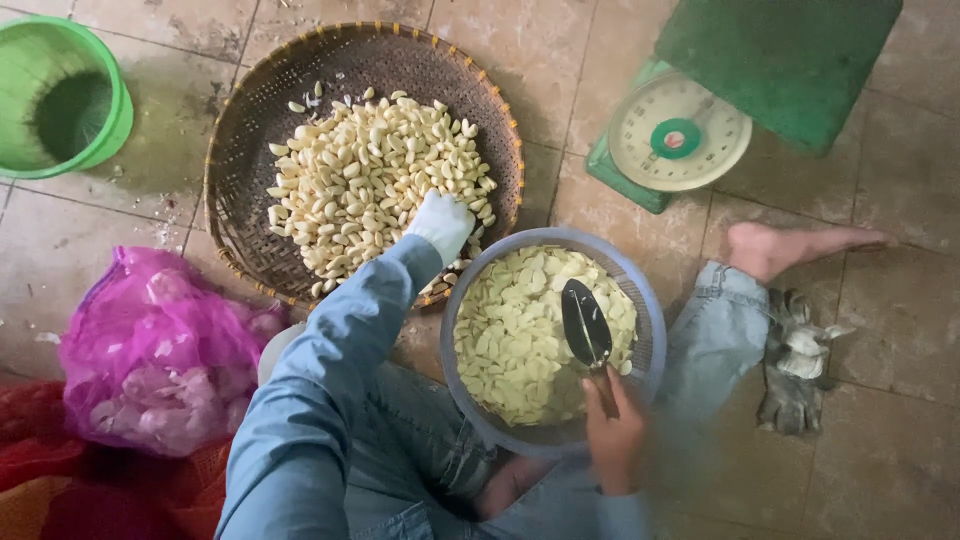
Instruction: Slicing garlic cloves into a bowl using a hand-held slicer while sitting on the floor.
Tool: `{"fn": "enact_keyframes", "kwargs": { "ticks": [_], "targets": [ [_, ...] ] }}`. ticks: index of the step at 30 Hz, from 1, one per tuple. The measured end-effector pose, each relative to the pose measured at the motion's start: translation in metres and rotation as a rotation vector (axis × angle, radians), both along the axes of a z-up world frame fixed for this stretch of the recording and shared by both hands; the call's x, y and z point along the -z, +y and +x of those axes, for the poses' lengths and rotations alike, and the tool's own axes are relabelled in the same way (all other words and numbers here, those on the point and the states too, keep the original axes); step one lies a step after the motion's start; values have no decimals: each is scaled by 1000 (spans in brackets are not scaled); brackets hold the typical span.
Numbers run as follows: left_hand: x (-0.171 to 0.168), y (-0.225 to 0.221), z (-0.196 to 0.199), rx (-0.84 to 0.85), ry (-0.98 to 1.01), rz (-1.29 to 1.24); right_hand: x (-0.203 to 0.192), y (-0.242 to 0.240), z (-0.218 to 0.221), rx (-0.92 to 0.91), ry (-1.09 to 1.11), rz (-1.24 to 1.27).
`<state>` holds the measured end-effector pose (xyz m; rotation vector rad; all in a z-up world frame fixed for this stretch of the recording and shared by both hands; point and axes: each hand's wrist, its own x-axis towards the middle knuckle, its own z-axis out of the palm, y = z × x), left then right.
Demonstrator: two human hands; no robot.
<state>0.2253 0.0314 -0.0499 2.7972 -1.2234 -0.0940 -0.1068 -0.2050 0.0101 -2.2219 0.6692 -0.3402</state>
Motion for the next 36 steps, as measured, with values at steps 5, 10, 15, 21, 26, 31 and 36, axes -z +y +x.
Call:
{"fn": "enact_keyframes", "kwargs": {
  "ticks": [5, 10, 15, 21, 26, 31, 36],
  "targets": [
    [-67, 20, -9, -281, 253, 60, -6, 4, -3, 84, 114, -15],
    [-90, 17, -93, -408, 386, -395, -23, 17, 3, 93, 67, 427],
    [-74, -25, -221, -323, 600, -823, -37, 44, 10, 74, 101, 495],
    [-54, -39, -270, -441, 970, -1117, -49, 56, 4, -37, 70, 579],
    [-32, -36, -286, -774, 1881, -1636, -41, 52, -4, -135, 63, 312],
    [1, -48, -294, -581, 874, -1158, -41, 67, 2, -280, -143, -34],
    [-30, -44, -257, -1168, 1778, -1895, -37, 60, -28, -241, -92, -15]
  ]
}}
